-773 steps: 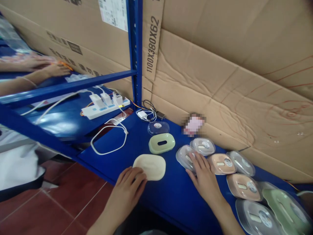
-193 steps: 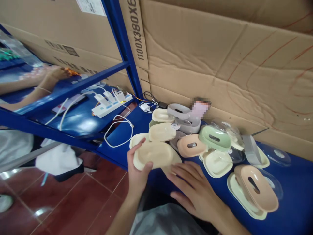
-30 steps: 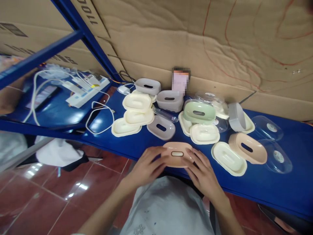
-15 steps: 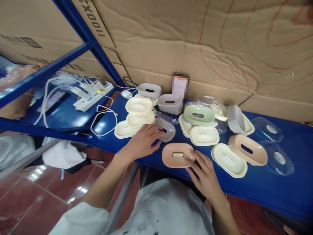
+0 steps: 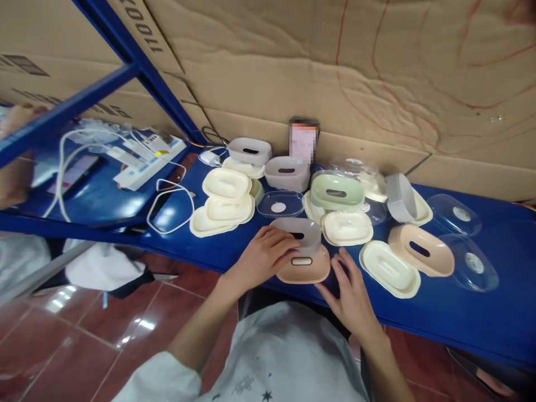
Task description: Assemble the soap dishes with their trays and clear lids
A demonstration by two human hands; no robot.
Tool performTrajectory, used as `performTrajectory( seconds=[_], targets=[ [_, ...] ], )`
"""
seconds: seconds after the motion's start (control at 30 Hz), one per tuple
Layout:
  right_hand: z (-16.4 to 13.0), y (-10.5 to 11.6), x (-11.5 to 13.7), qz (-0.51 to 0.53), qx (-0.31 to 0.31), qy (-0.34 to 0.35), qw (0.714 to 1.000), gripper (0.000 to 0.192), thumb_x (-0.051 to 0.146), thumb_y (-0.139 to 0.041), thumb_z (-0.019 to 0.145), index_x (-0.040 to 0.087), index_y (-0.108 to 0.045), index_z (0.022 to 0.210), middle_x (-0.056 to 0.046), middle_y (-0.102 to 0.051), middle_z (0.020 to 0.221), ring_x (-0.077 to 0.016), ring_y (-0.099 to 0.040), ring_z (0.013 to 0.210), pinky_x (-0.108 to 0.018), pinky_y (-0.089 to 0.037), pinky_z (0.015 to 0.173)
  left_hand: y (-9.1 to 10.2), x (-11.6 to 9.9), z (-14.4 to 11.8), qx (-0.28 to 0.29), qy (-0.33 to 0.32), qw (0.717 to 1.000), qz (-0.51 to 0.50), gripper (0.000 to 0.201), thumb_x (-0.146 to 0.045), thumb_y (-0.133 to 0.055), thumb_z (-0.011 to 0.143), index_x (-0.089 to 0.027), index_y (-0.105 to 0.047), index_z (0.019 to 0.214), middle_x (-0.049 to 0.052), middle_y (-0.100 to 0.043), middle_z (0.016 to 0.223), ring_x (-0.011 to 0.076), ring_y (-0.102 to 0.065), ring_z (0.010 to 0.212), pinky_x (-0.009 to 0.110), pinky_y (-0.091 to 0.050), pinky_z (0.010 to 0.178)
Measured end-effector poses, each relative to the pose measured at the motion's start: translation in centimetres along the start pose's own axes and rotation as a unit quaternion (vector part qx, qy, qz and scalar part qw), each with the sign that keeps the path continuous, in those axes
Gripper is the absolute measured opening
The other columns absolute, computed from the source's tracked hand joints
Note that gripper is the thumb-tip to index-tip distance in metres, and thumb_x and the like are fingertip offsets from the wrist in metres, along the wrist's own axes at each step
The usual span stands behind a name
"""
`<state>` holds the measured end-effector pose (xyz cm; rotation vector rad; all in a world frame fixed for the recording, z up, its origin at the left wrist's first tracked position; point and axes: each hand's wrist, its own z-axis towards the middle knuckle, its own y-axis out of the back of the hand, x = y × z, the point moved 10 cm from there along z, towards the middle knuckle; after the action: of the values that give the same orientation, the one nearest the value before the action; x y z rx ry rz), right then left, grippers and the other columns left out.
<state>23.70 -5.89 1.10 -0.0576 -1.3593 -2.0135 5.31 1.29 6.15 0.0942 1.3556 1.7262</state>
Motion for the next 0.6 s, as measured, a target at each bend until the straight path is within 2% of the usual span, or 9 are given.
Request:
performTrajectory(
  seconds=[0.13,0.27,0.43,0.6],
  targets=[
    [0.6,-0.6,0.6,-0.002,0.059,0.021,0.998,0.064,0.028,-0.063,0.107,0.028,-0.039,0.167,-0.016,-0.057,0.158,-0.0339,-0.058,0.144,-0.055,-0.056,0.112,-0.3,0.5,-0.8,-0.024,0.015,1.000,-0.010,0.015,-0.031,-0.066,0.108,-0.021,-0.073,0.117,0.006,-0.079,0.113,0.0214,-0.073,0.107,0.038,-0.053,0.095],
    [0.9,-0.7,1.0,-0.006,0.082,0.033,0.996,0.038,0.029,-0.065,0.106,0.027,-0.065,0.144,-0.011,-0.065,0.147,-0.0307,-0.063,0.132,-0.052,-0.054,0.111,0.1,1.9,-1.3,-0.056,0.034,0.998,-0.017,0.021,-0.037,-0.072,0.105,-0.020,-0.072,0.118,0.009,-0.079,0.115,0.0234,-0.073,0.111,0.040,-0.053,0.098],
    [-0.3,0.0,1.4,-0.011,0.069,0.040,0.997,0.031,0.031,-0.071,0.103,0.027,-0.070,0.133,-0.010,-0.068,0.131,-0.0292,-0.064,0.123,-0.052,-0.050,0.111,0.3,1.9,-2.0,-0.050,0.044,0.998,-0.001,0.014,-0.032,-0.069,0.106,-0.021,-0.073,0.114,0.008,-0.080,0.113,0.0231,-0.073,0.108,0.041,-0.053,0.097],
    [-3.4,2.4,-0.3,-0.041,0.040,0.004,0.998,0.030,0.030,-0.074,0.100,0.026,-0.070,0.129,-0.011,-0.067,0.125,-0.0310,-0.065,0.117,-0.052,-0.051,0.102,1.1,1.3,-3.3,-0.047,0.056,0.997,0.030,0.010,-0.023,-0.067,0.105,-0.022,-0.071,0.115,0.006,-0.080,0.113,0.0223,-0.074,0.109,0.044,-0.051,0.107]
  ],
)
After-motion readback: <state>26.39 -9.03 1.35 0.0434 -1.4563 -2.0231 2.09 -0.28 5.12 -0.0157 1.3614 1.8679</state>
